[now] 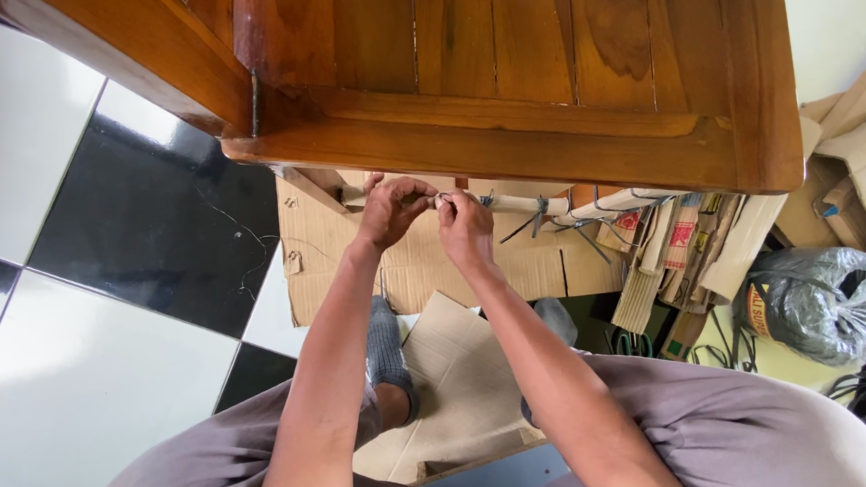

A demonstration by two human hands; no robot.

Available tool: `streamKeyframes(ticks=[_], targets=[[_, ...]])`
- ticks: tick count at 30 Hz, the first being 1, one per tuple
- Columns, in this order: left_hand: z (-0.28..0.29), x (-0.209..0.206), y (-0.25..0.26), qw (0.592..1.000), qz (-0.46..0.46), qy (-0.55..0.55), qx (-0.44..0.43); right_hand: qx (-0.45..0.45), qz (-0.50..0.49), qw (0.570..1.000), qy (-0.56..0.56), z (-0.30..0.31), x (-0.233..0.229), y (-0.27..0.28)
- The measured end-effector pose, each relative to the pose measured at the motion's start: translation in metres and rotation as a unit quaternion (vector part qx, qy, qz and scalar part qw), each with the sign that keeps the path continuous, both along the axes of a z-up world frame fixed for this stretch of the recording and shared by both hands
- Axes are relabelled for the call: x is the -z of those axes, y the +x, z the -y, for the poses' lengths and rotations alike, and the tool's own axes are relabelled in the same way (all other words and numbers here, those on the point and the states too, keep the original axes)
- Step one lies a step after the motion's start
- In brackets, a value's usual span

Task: Wrapping the legs of a wooden chair with cardboard and securing them with plastic ties for protection.

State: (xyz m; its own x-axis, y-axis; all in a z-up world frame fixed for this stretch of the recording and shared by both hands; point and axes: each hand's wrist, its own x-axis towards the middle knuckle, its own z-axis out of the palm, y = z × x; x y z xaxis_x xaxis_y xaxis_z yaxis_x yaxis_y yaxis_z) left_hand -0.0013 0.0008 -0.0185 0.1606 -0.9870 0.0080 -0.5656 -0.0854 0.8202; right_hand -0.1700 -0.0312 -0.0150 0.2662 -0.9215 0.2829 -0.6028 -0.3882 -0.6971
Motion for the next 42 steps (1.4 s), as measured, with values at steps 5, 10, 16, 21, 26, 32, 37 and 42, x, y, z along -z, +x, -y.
streamKeyframes(ticks=[5, 10, 16, 21, 26, 32, 37, 42], targets=[[0.000, 0.005, -0.001, 1.000, 0.015, -0.013, -0.011, 0.036, -0.021, 0.999, -0.021, -0.006, -0.002, 0.006], [-0.001, 0.002, -0.005, 0.999, 0.025, -0.021, -0.015, 0.065, -0.032, 0.997, -0.028, -0.010, -0.007, 0.011], [-0.001, -0.006, -0.008, 0.998, 0.031, -0.032, -0.034, 0.128, 0.008, 0.986, 0.105, -0.015, -0.027, 0.016], [0.001, -0.002, -0.007, 0.999, 0.032, -0.019, -0.035, 0.162, 0.034, 0.966, 0.197, -0.013, -0.038, 0.016], [-0.001, -0.009, -0.005, 0.999, 0.013, -0.016, -0.026, 0.147, 0.049, 0.960, 0.233, -0.011, -0.040, 0.016], [-0.001, -0.015, -0.006, 1.000, 0.004, -0.007, -0.014, 0.113, 0.003, 0.985, 0.130, -0.015, -0.033, 0.013], [-0.001, -0.008, -0.002, 1.000, -0.002, -0.009, -0.009, 0.043, -0.046, 0.998, 0.008, -0.016, -0.033, 0.010], [-0.003, -0.012, -0.002, 1.000, 0.003, -0.014, -0.005, 0.023, -0.047, 0.998, -0.029, -0.007, -0.018, 0.006]])
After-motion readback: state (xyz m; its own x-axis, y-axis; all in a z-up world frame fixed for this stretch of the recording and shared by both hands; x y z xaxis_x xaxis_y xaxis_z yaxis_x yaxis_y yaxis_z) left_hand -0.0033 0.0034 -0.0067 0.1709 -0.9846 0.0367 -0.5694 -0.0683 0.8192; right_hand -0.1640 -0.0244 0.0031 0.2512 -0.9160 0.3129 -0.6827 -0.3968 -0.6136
